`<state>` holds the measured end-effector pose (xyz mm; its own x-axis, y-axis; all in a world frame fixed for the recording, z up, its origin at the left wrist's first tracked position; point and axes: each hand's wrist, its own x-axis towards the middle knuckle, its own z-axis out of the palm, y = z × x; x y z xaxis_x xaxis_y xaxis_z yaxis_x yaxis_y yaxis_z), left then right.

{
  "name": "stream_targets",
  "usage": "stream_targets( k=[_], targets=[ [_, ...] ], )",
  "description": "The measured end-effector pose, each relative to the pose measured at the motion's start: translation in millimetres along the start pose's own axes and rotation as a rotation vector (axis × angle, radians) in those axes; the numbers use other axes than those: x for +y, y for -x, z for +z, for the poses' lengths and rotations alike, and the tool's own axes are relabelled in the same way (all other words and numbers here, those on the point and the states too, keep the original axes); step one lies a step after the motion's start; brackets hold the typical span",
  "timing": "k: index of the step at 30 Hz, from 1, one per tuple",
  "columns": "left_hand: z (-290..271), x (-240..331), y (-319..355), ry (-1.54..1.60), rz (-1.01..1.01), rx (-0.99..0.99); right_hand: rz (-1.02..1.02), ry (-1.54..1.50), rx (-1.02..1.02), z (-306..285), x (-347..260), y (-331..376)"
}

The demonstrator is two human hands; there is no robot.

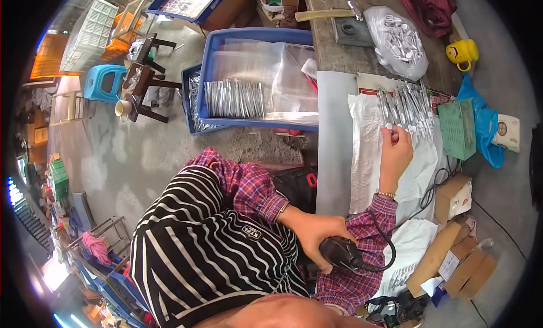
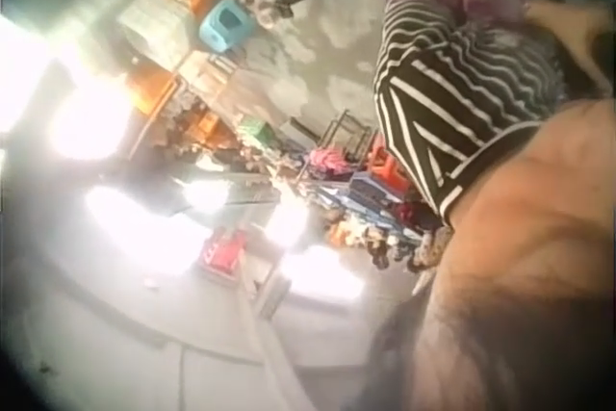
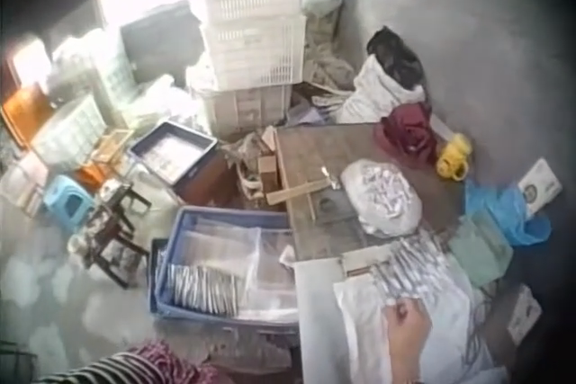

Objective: Assembling small electronic components using a handheld tool on a workshop production line.

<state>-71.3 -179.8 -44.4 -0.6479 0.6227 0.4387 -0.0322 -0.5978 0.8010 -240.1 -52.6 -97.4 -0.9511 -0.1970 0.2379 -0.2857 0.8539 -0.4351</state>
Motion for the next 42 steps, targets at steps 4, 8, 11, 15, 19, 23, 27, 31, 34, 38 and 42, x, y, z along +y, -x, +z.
stream_targets(
  k=[4,8,11,15,19,23,27,31,34,38,42],
  targets=[
    [4,-6,-3,0.000,0.021,-0.030,0.046,-0.096,0.064,-11,5,5],
    [4,-12,-1,-0.025,0.012,-0.045,0.126,-0.379,0.162,-55,-11,26],
    [5,-4,2,-0.055,-0.020,-0.045,0.415,-0.681,0.293,-96,-34,70],
    [17,-7,-5,-0.028,0.034,-0.074,0.579,-0.824,0.499,-146,-18,166],
    [17,-14,-12,-0.077,-0.004,-0.160,0.754,-0.916,0.782,-140,-12,248],
    [19,-17,-15,-0.075,-0.149,-0.247,0.935,-1.114,1.024,-117,-21,312],
    [50,-26,-42,-0.023,-0.347,-0.467,1.098,-1.294,1.017,-130,-36,369],
    [86,-43,-38,0.019,-0.516,-0.452,1.082,-1.406,0.925,-109,-60,422],
    [106,-54,-43,-0.137,-0.673,-0.535,1.105,-1.475,0.904,-85,-71,440],
    [145,-71,-54,-0.293,-0.857,-0.561,1.171,-1.579,0.914,-73,-64,442],
    [161,-90,-58,-0.518,-0.858,-0.774,1.201,-1.643,0.938,-65,-56,439]
  ],
)
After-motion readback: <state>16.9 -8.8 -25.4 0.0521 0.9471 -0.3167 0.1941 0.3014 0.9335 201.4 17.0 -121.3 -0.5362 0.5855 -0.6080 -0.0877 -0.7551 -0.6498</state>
